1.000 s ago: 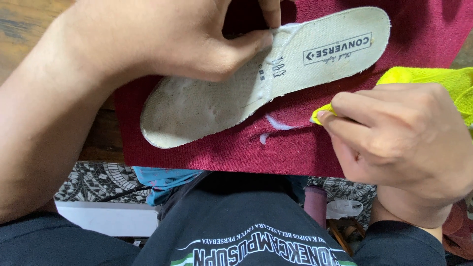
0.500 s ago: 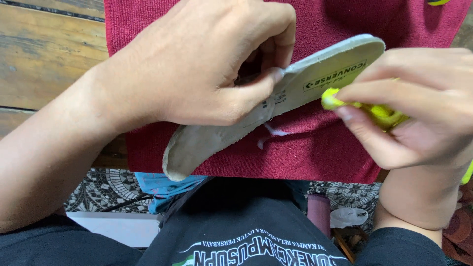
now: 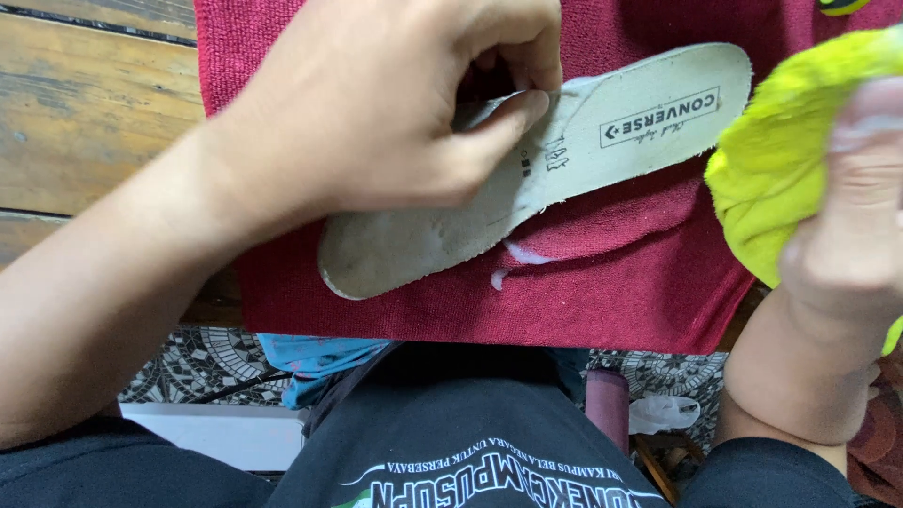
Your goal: Cleaning a shoe insole by wiping it with a cloth and scrubbing it with a brush.
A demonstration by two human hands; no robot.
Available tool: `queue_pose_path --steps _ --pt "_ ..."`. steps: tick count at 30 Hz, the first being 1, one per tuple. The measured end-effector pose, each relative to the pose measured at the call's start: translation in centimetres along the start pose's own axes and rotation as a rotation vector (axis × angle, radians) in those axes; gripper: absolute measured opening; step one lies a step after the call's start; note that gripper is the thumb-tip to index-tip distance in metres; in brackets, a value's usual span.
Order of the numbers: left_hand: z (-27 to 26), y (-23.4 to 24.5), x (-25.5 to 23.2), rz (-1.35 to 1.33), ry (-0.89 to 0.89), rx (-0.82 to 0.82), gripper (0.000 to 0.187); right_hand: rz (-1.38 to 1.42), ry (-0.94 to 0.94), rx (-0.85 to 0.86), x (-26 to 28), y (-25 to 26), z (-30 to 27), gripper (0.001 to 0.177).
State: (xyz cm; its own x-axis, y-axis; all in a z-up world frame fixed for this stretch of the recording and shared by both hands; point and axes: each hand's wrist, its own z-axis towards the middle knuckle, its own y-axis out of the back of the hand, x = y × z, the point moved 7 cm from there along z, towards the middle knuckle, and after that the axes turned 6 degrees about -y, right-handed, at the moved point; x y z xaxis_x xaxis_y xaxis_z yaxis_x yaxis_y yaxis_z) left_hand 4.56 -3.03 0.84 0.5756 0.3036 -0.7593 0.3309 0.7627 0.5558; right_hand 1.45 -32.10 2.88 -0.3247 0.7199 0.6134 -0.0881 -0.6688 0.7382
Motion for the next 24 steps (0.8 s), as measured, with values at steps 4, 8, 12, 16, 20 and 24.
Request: queue_pose_path --steps 4,8,12,16,20,24 --pt "-0.2 0.8 0.5 0.158 0.02 0.149 0.011 0.114 -0.04 0.155 2.8 -2.9 1.1 0.021" --pt "-0.1 1.2 1.5 -0.017 -0.056 0.21 0.015 0.023 0.196 0.195 6.1 -5.0 3.0 0.02" --pt "-0.5 1.2 2.3 -0.08 -0.135 0.184 0.018 -0.11 0.297 0.202 7.6 -6.0 3.1 0.006" --pt "-0.7 1.1 2.6 -0.055 -0.125 0.161 0.015 -0.194 0.307 0.241 7.7 -6.5 3.1 0.004" --pt "-0.5 1.1 2.7 -0.117 -0.124 0.148 0.012 -0.185 0.298 0.284 7.6 -6.6 3.2 0.007" --pt "-0.4 1.1 2.6 -0.087 -0.122 0.115 0.013 -0.205 0.328 0.307 7.7 -6.8 3.1 0.012"
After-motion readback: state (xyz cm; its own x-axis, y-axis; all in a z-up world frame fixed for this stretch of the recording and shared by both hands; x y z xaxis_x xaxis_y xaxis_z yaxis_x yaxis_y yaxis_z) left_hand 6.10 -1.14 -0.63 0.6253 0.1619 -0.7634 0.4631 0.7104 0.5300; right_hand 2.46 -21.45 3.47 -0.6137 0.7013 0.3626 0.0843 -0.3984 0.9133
